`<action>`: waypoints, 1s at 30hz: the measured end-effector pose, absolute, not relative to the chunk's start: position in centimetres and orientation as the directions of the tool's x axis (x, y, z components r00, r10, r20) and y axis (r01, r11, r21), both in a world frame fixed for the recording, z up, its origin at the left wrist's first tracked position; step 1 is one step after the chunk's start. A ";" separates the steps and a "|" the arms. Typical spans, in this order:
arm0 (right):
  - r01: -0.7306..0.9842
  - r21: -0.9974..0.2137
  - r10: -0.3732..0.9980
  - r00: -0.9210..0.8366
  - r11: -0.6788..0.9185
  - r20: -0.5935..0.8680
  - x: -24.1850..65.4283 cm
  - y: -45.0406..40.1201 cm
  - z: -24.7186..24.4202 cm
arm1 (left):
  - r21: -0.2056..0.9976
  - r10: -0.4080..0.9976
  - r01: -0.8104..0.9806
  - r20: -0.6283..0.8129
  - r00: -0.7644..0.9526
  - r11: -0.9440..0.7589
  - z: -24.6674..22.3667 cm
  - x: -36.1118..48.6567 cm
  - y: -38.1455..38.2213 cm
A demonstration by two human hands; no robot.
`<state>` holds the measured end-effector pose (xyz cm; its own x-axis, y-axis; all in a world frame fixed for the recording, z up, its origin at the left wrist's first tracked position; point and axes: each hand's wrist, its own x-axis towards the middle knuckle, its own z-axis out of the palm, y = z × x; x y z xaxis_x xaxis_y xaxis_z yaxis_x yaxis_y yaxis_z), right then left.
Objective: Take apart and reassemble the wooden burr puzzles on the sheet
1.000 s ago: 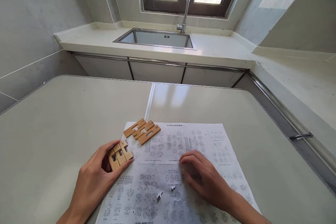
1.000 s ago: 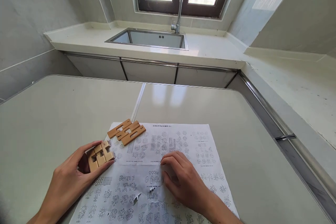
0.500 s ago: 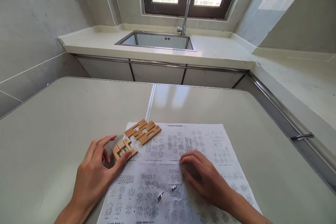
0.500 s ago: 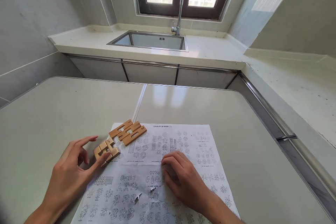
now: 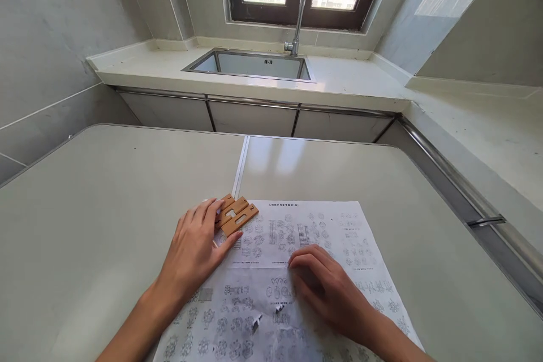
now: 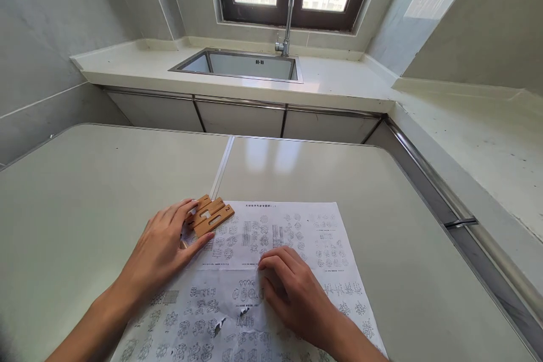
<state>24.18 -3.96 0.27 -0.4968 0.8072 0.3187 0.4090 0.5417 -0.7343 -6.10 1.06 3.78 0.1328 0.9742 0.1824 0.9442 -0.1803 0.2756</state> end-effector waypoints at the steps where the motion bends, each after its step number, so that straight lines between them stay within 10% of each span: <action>1: 0.408 -0.737 0.808 -0.497 0.539 0.315 24.2 -3.9 0.3 | 0.272 0.978 0.947 0.165 0.128 -0.170 3.7 -6.1 1.1; 30: 0.410 -0.748 0.819 -0.486 0.522 0.305 23.9 -3.8 0.6 | 0.393 0.925 0.846 0.269 0.269 -0.360 3.7 -2.9 1.3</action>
<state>23.90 -3.82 0.62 -0.4863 0.8190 0.3045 0.4098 0.5216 -0.7483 -2.88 1.29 3.75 0.2688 0.9249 0.2690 0.8463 -0.3601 0.3926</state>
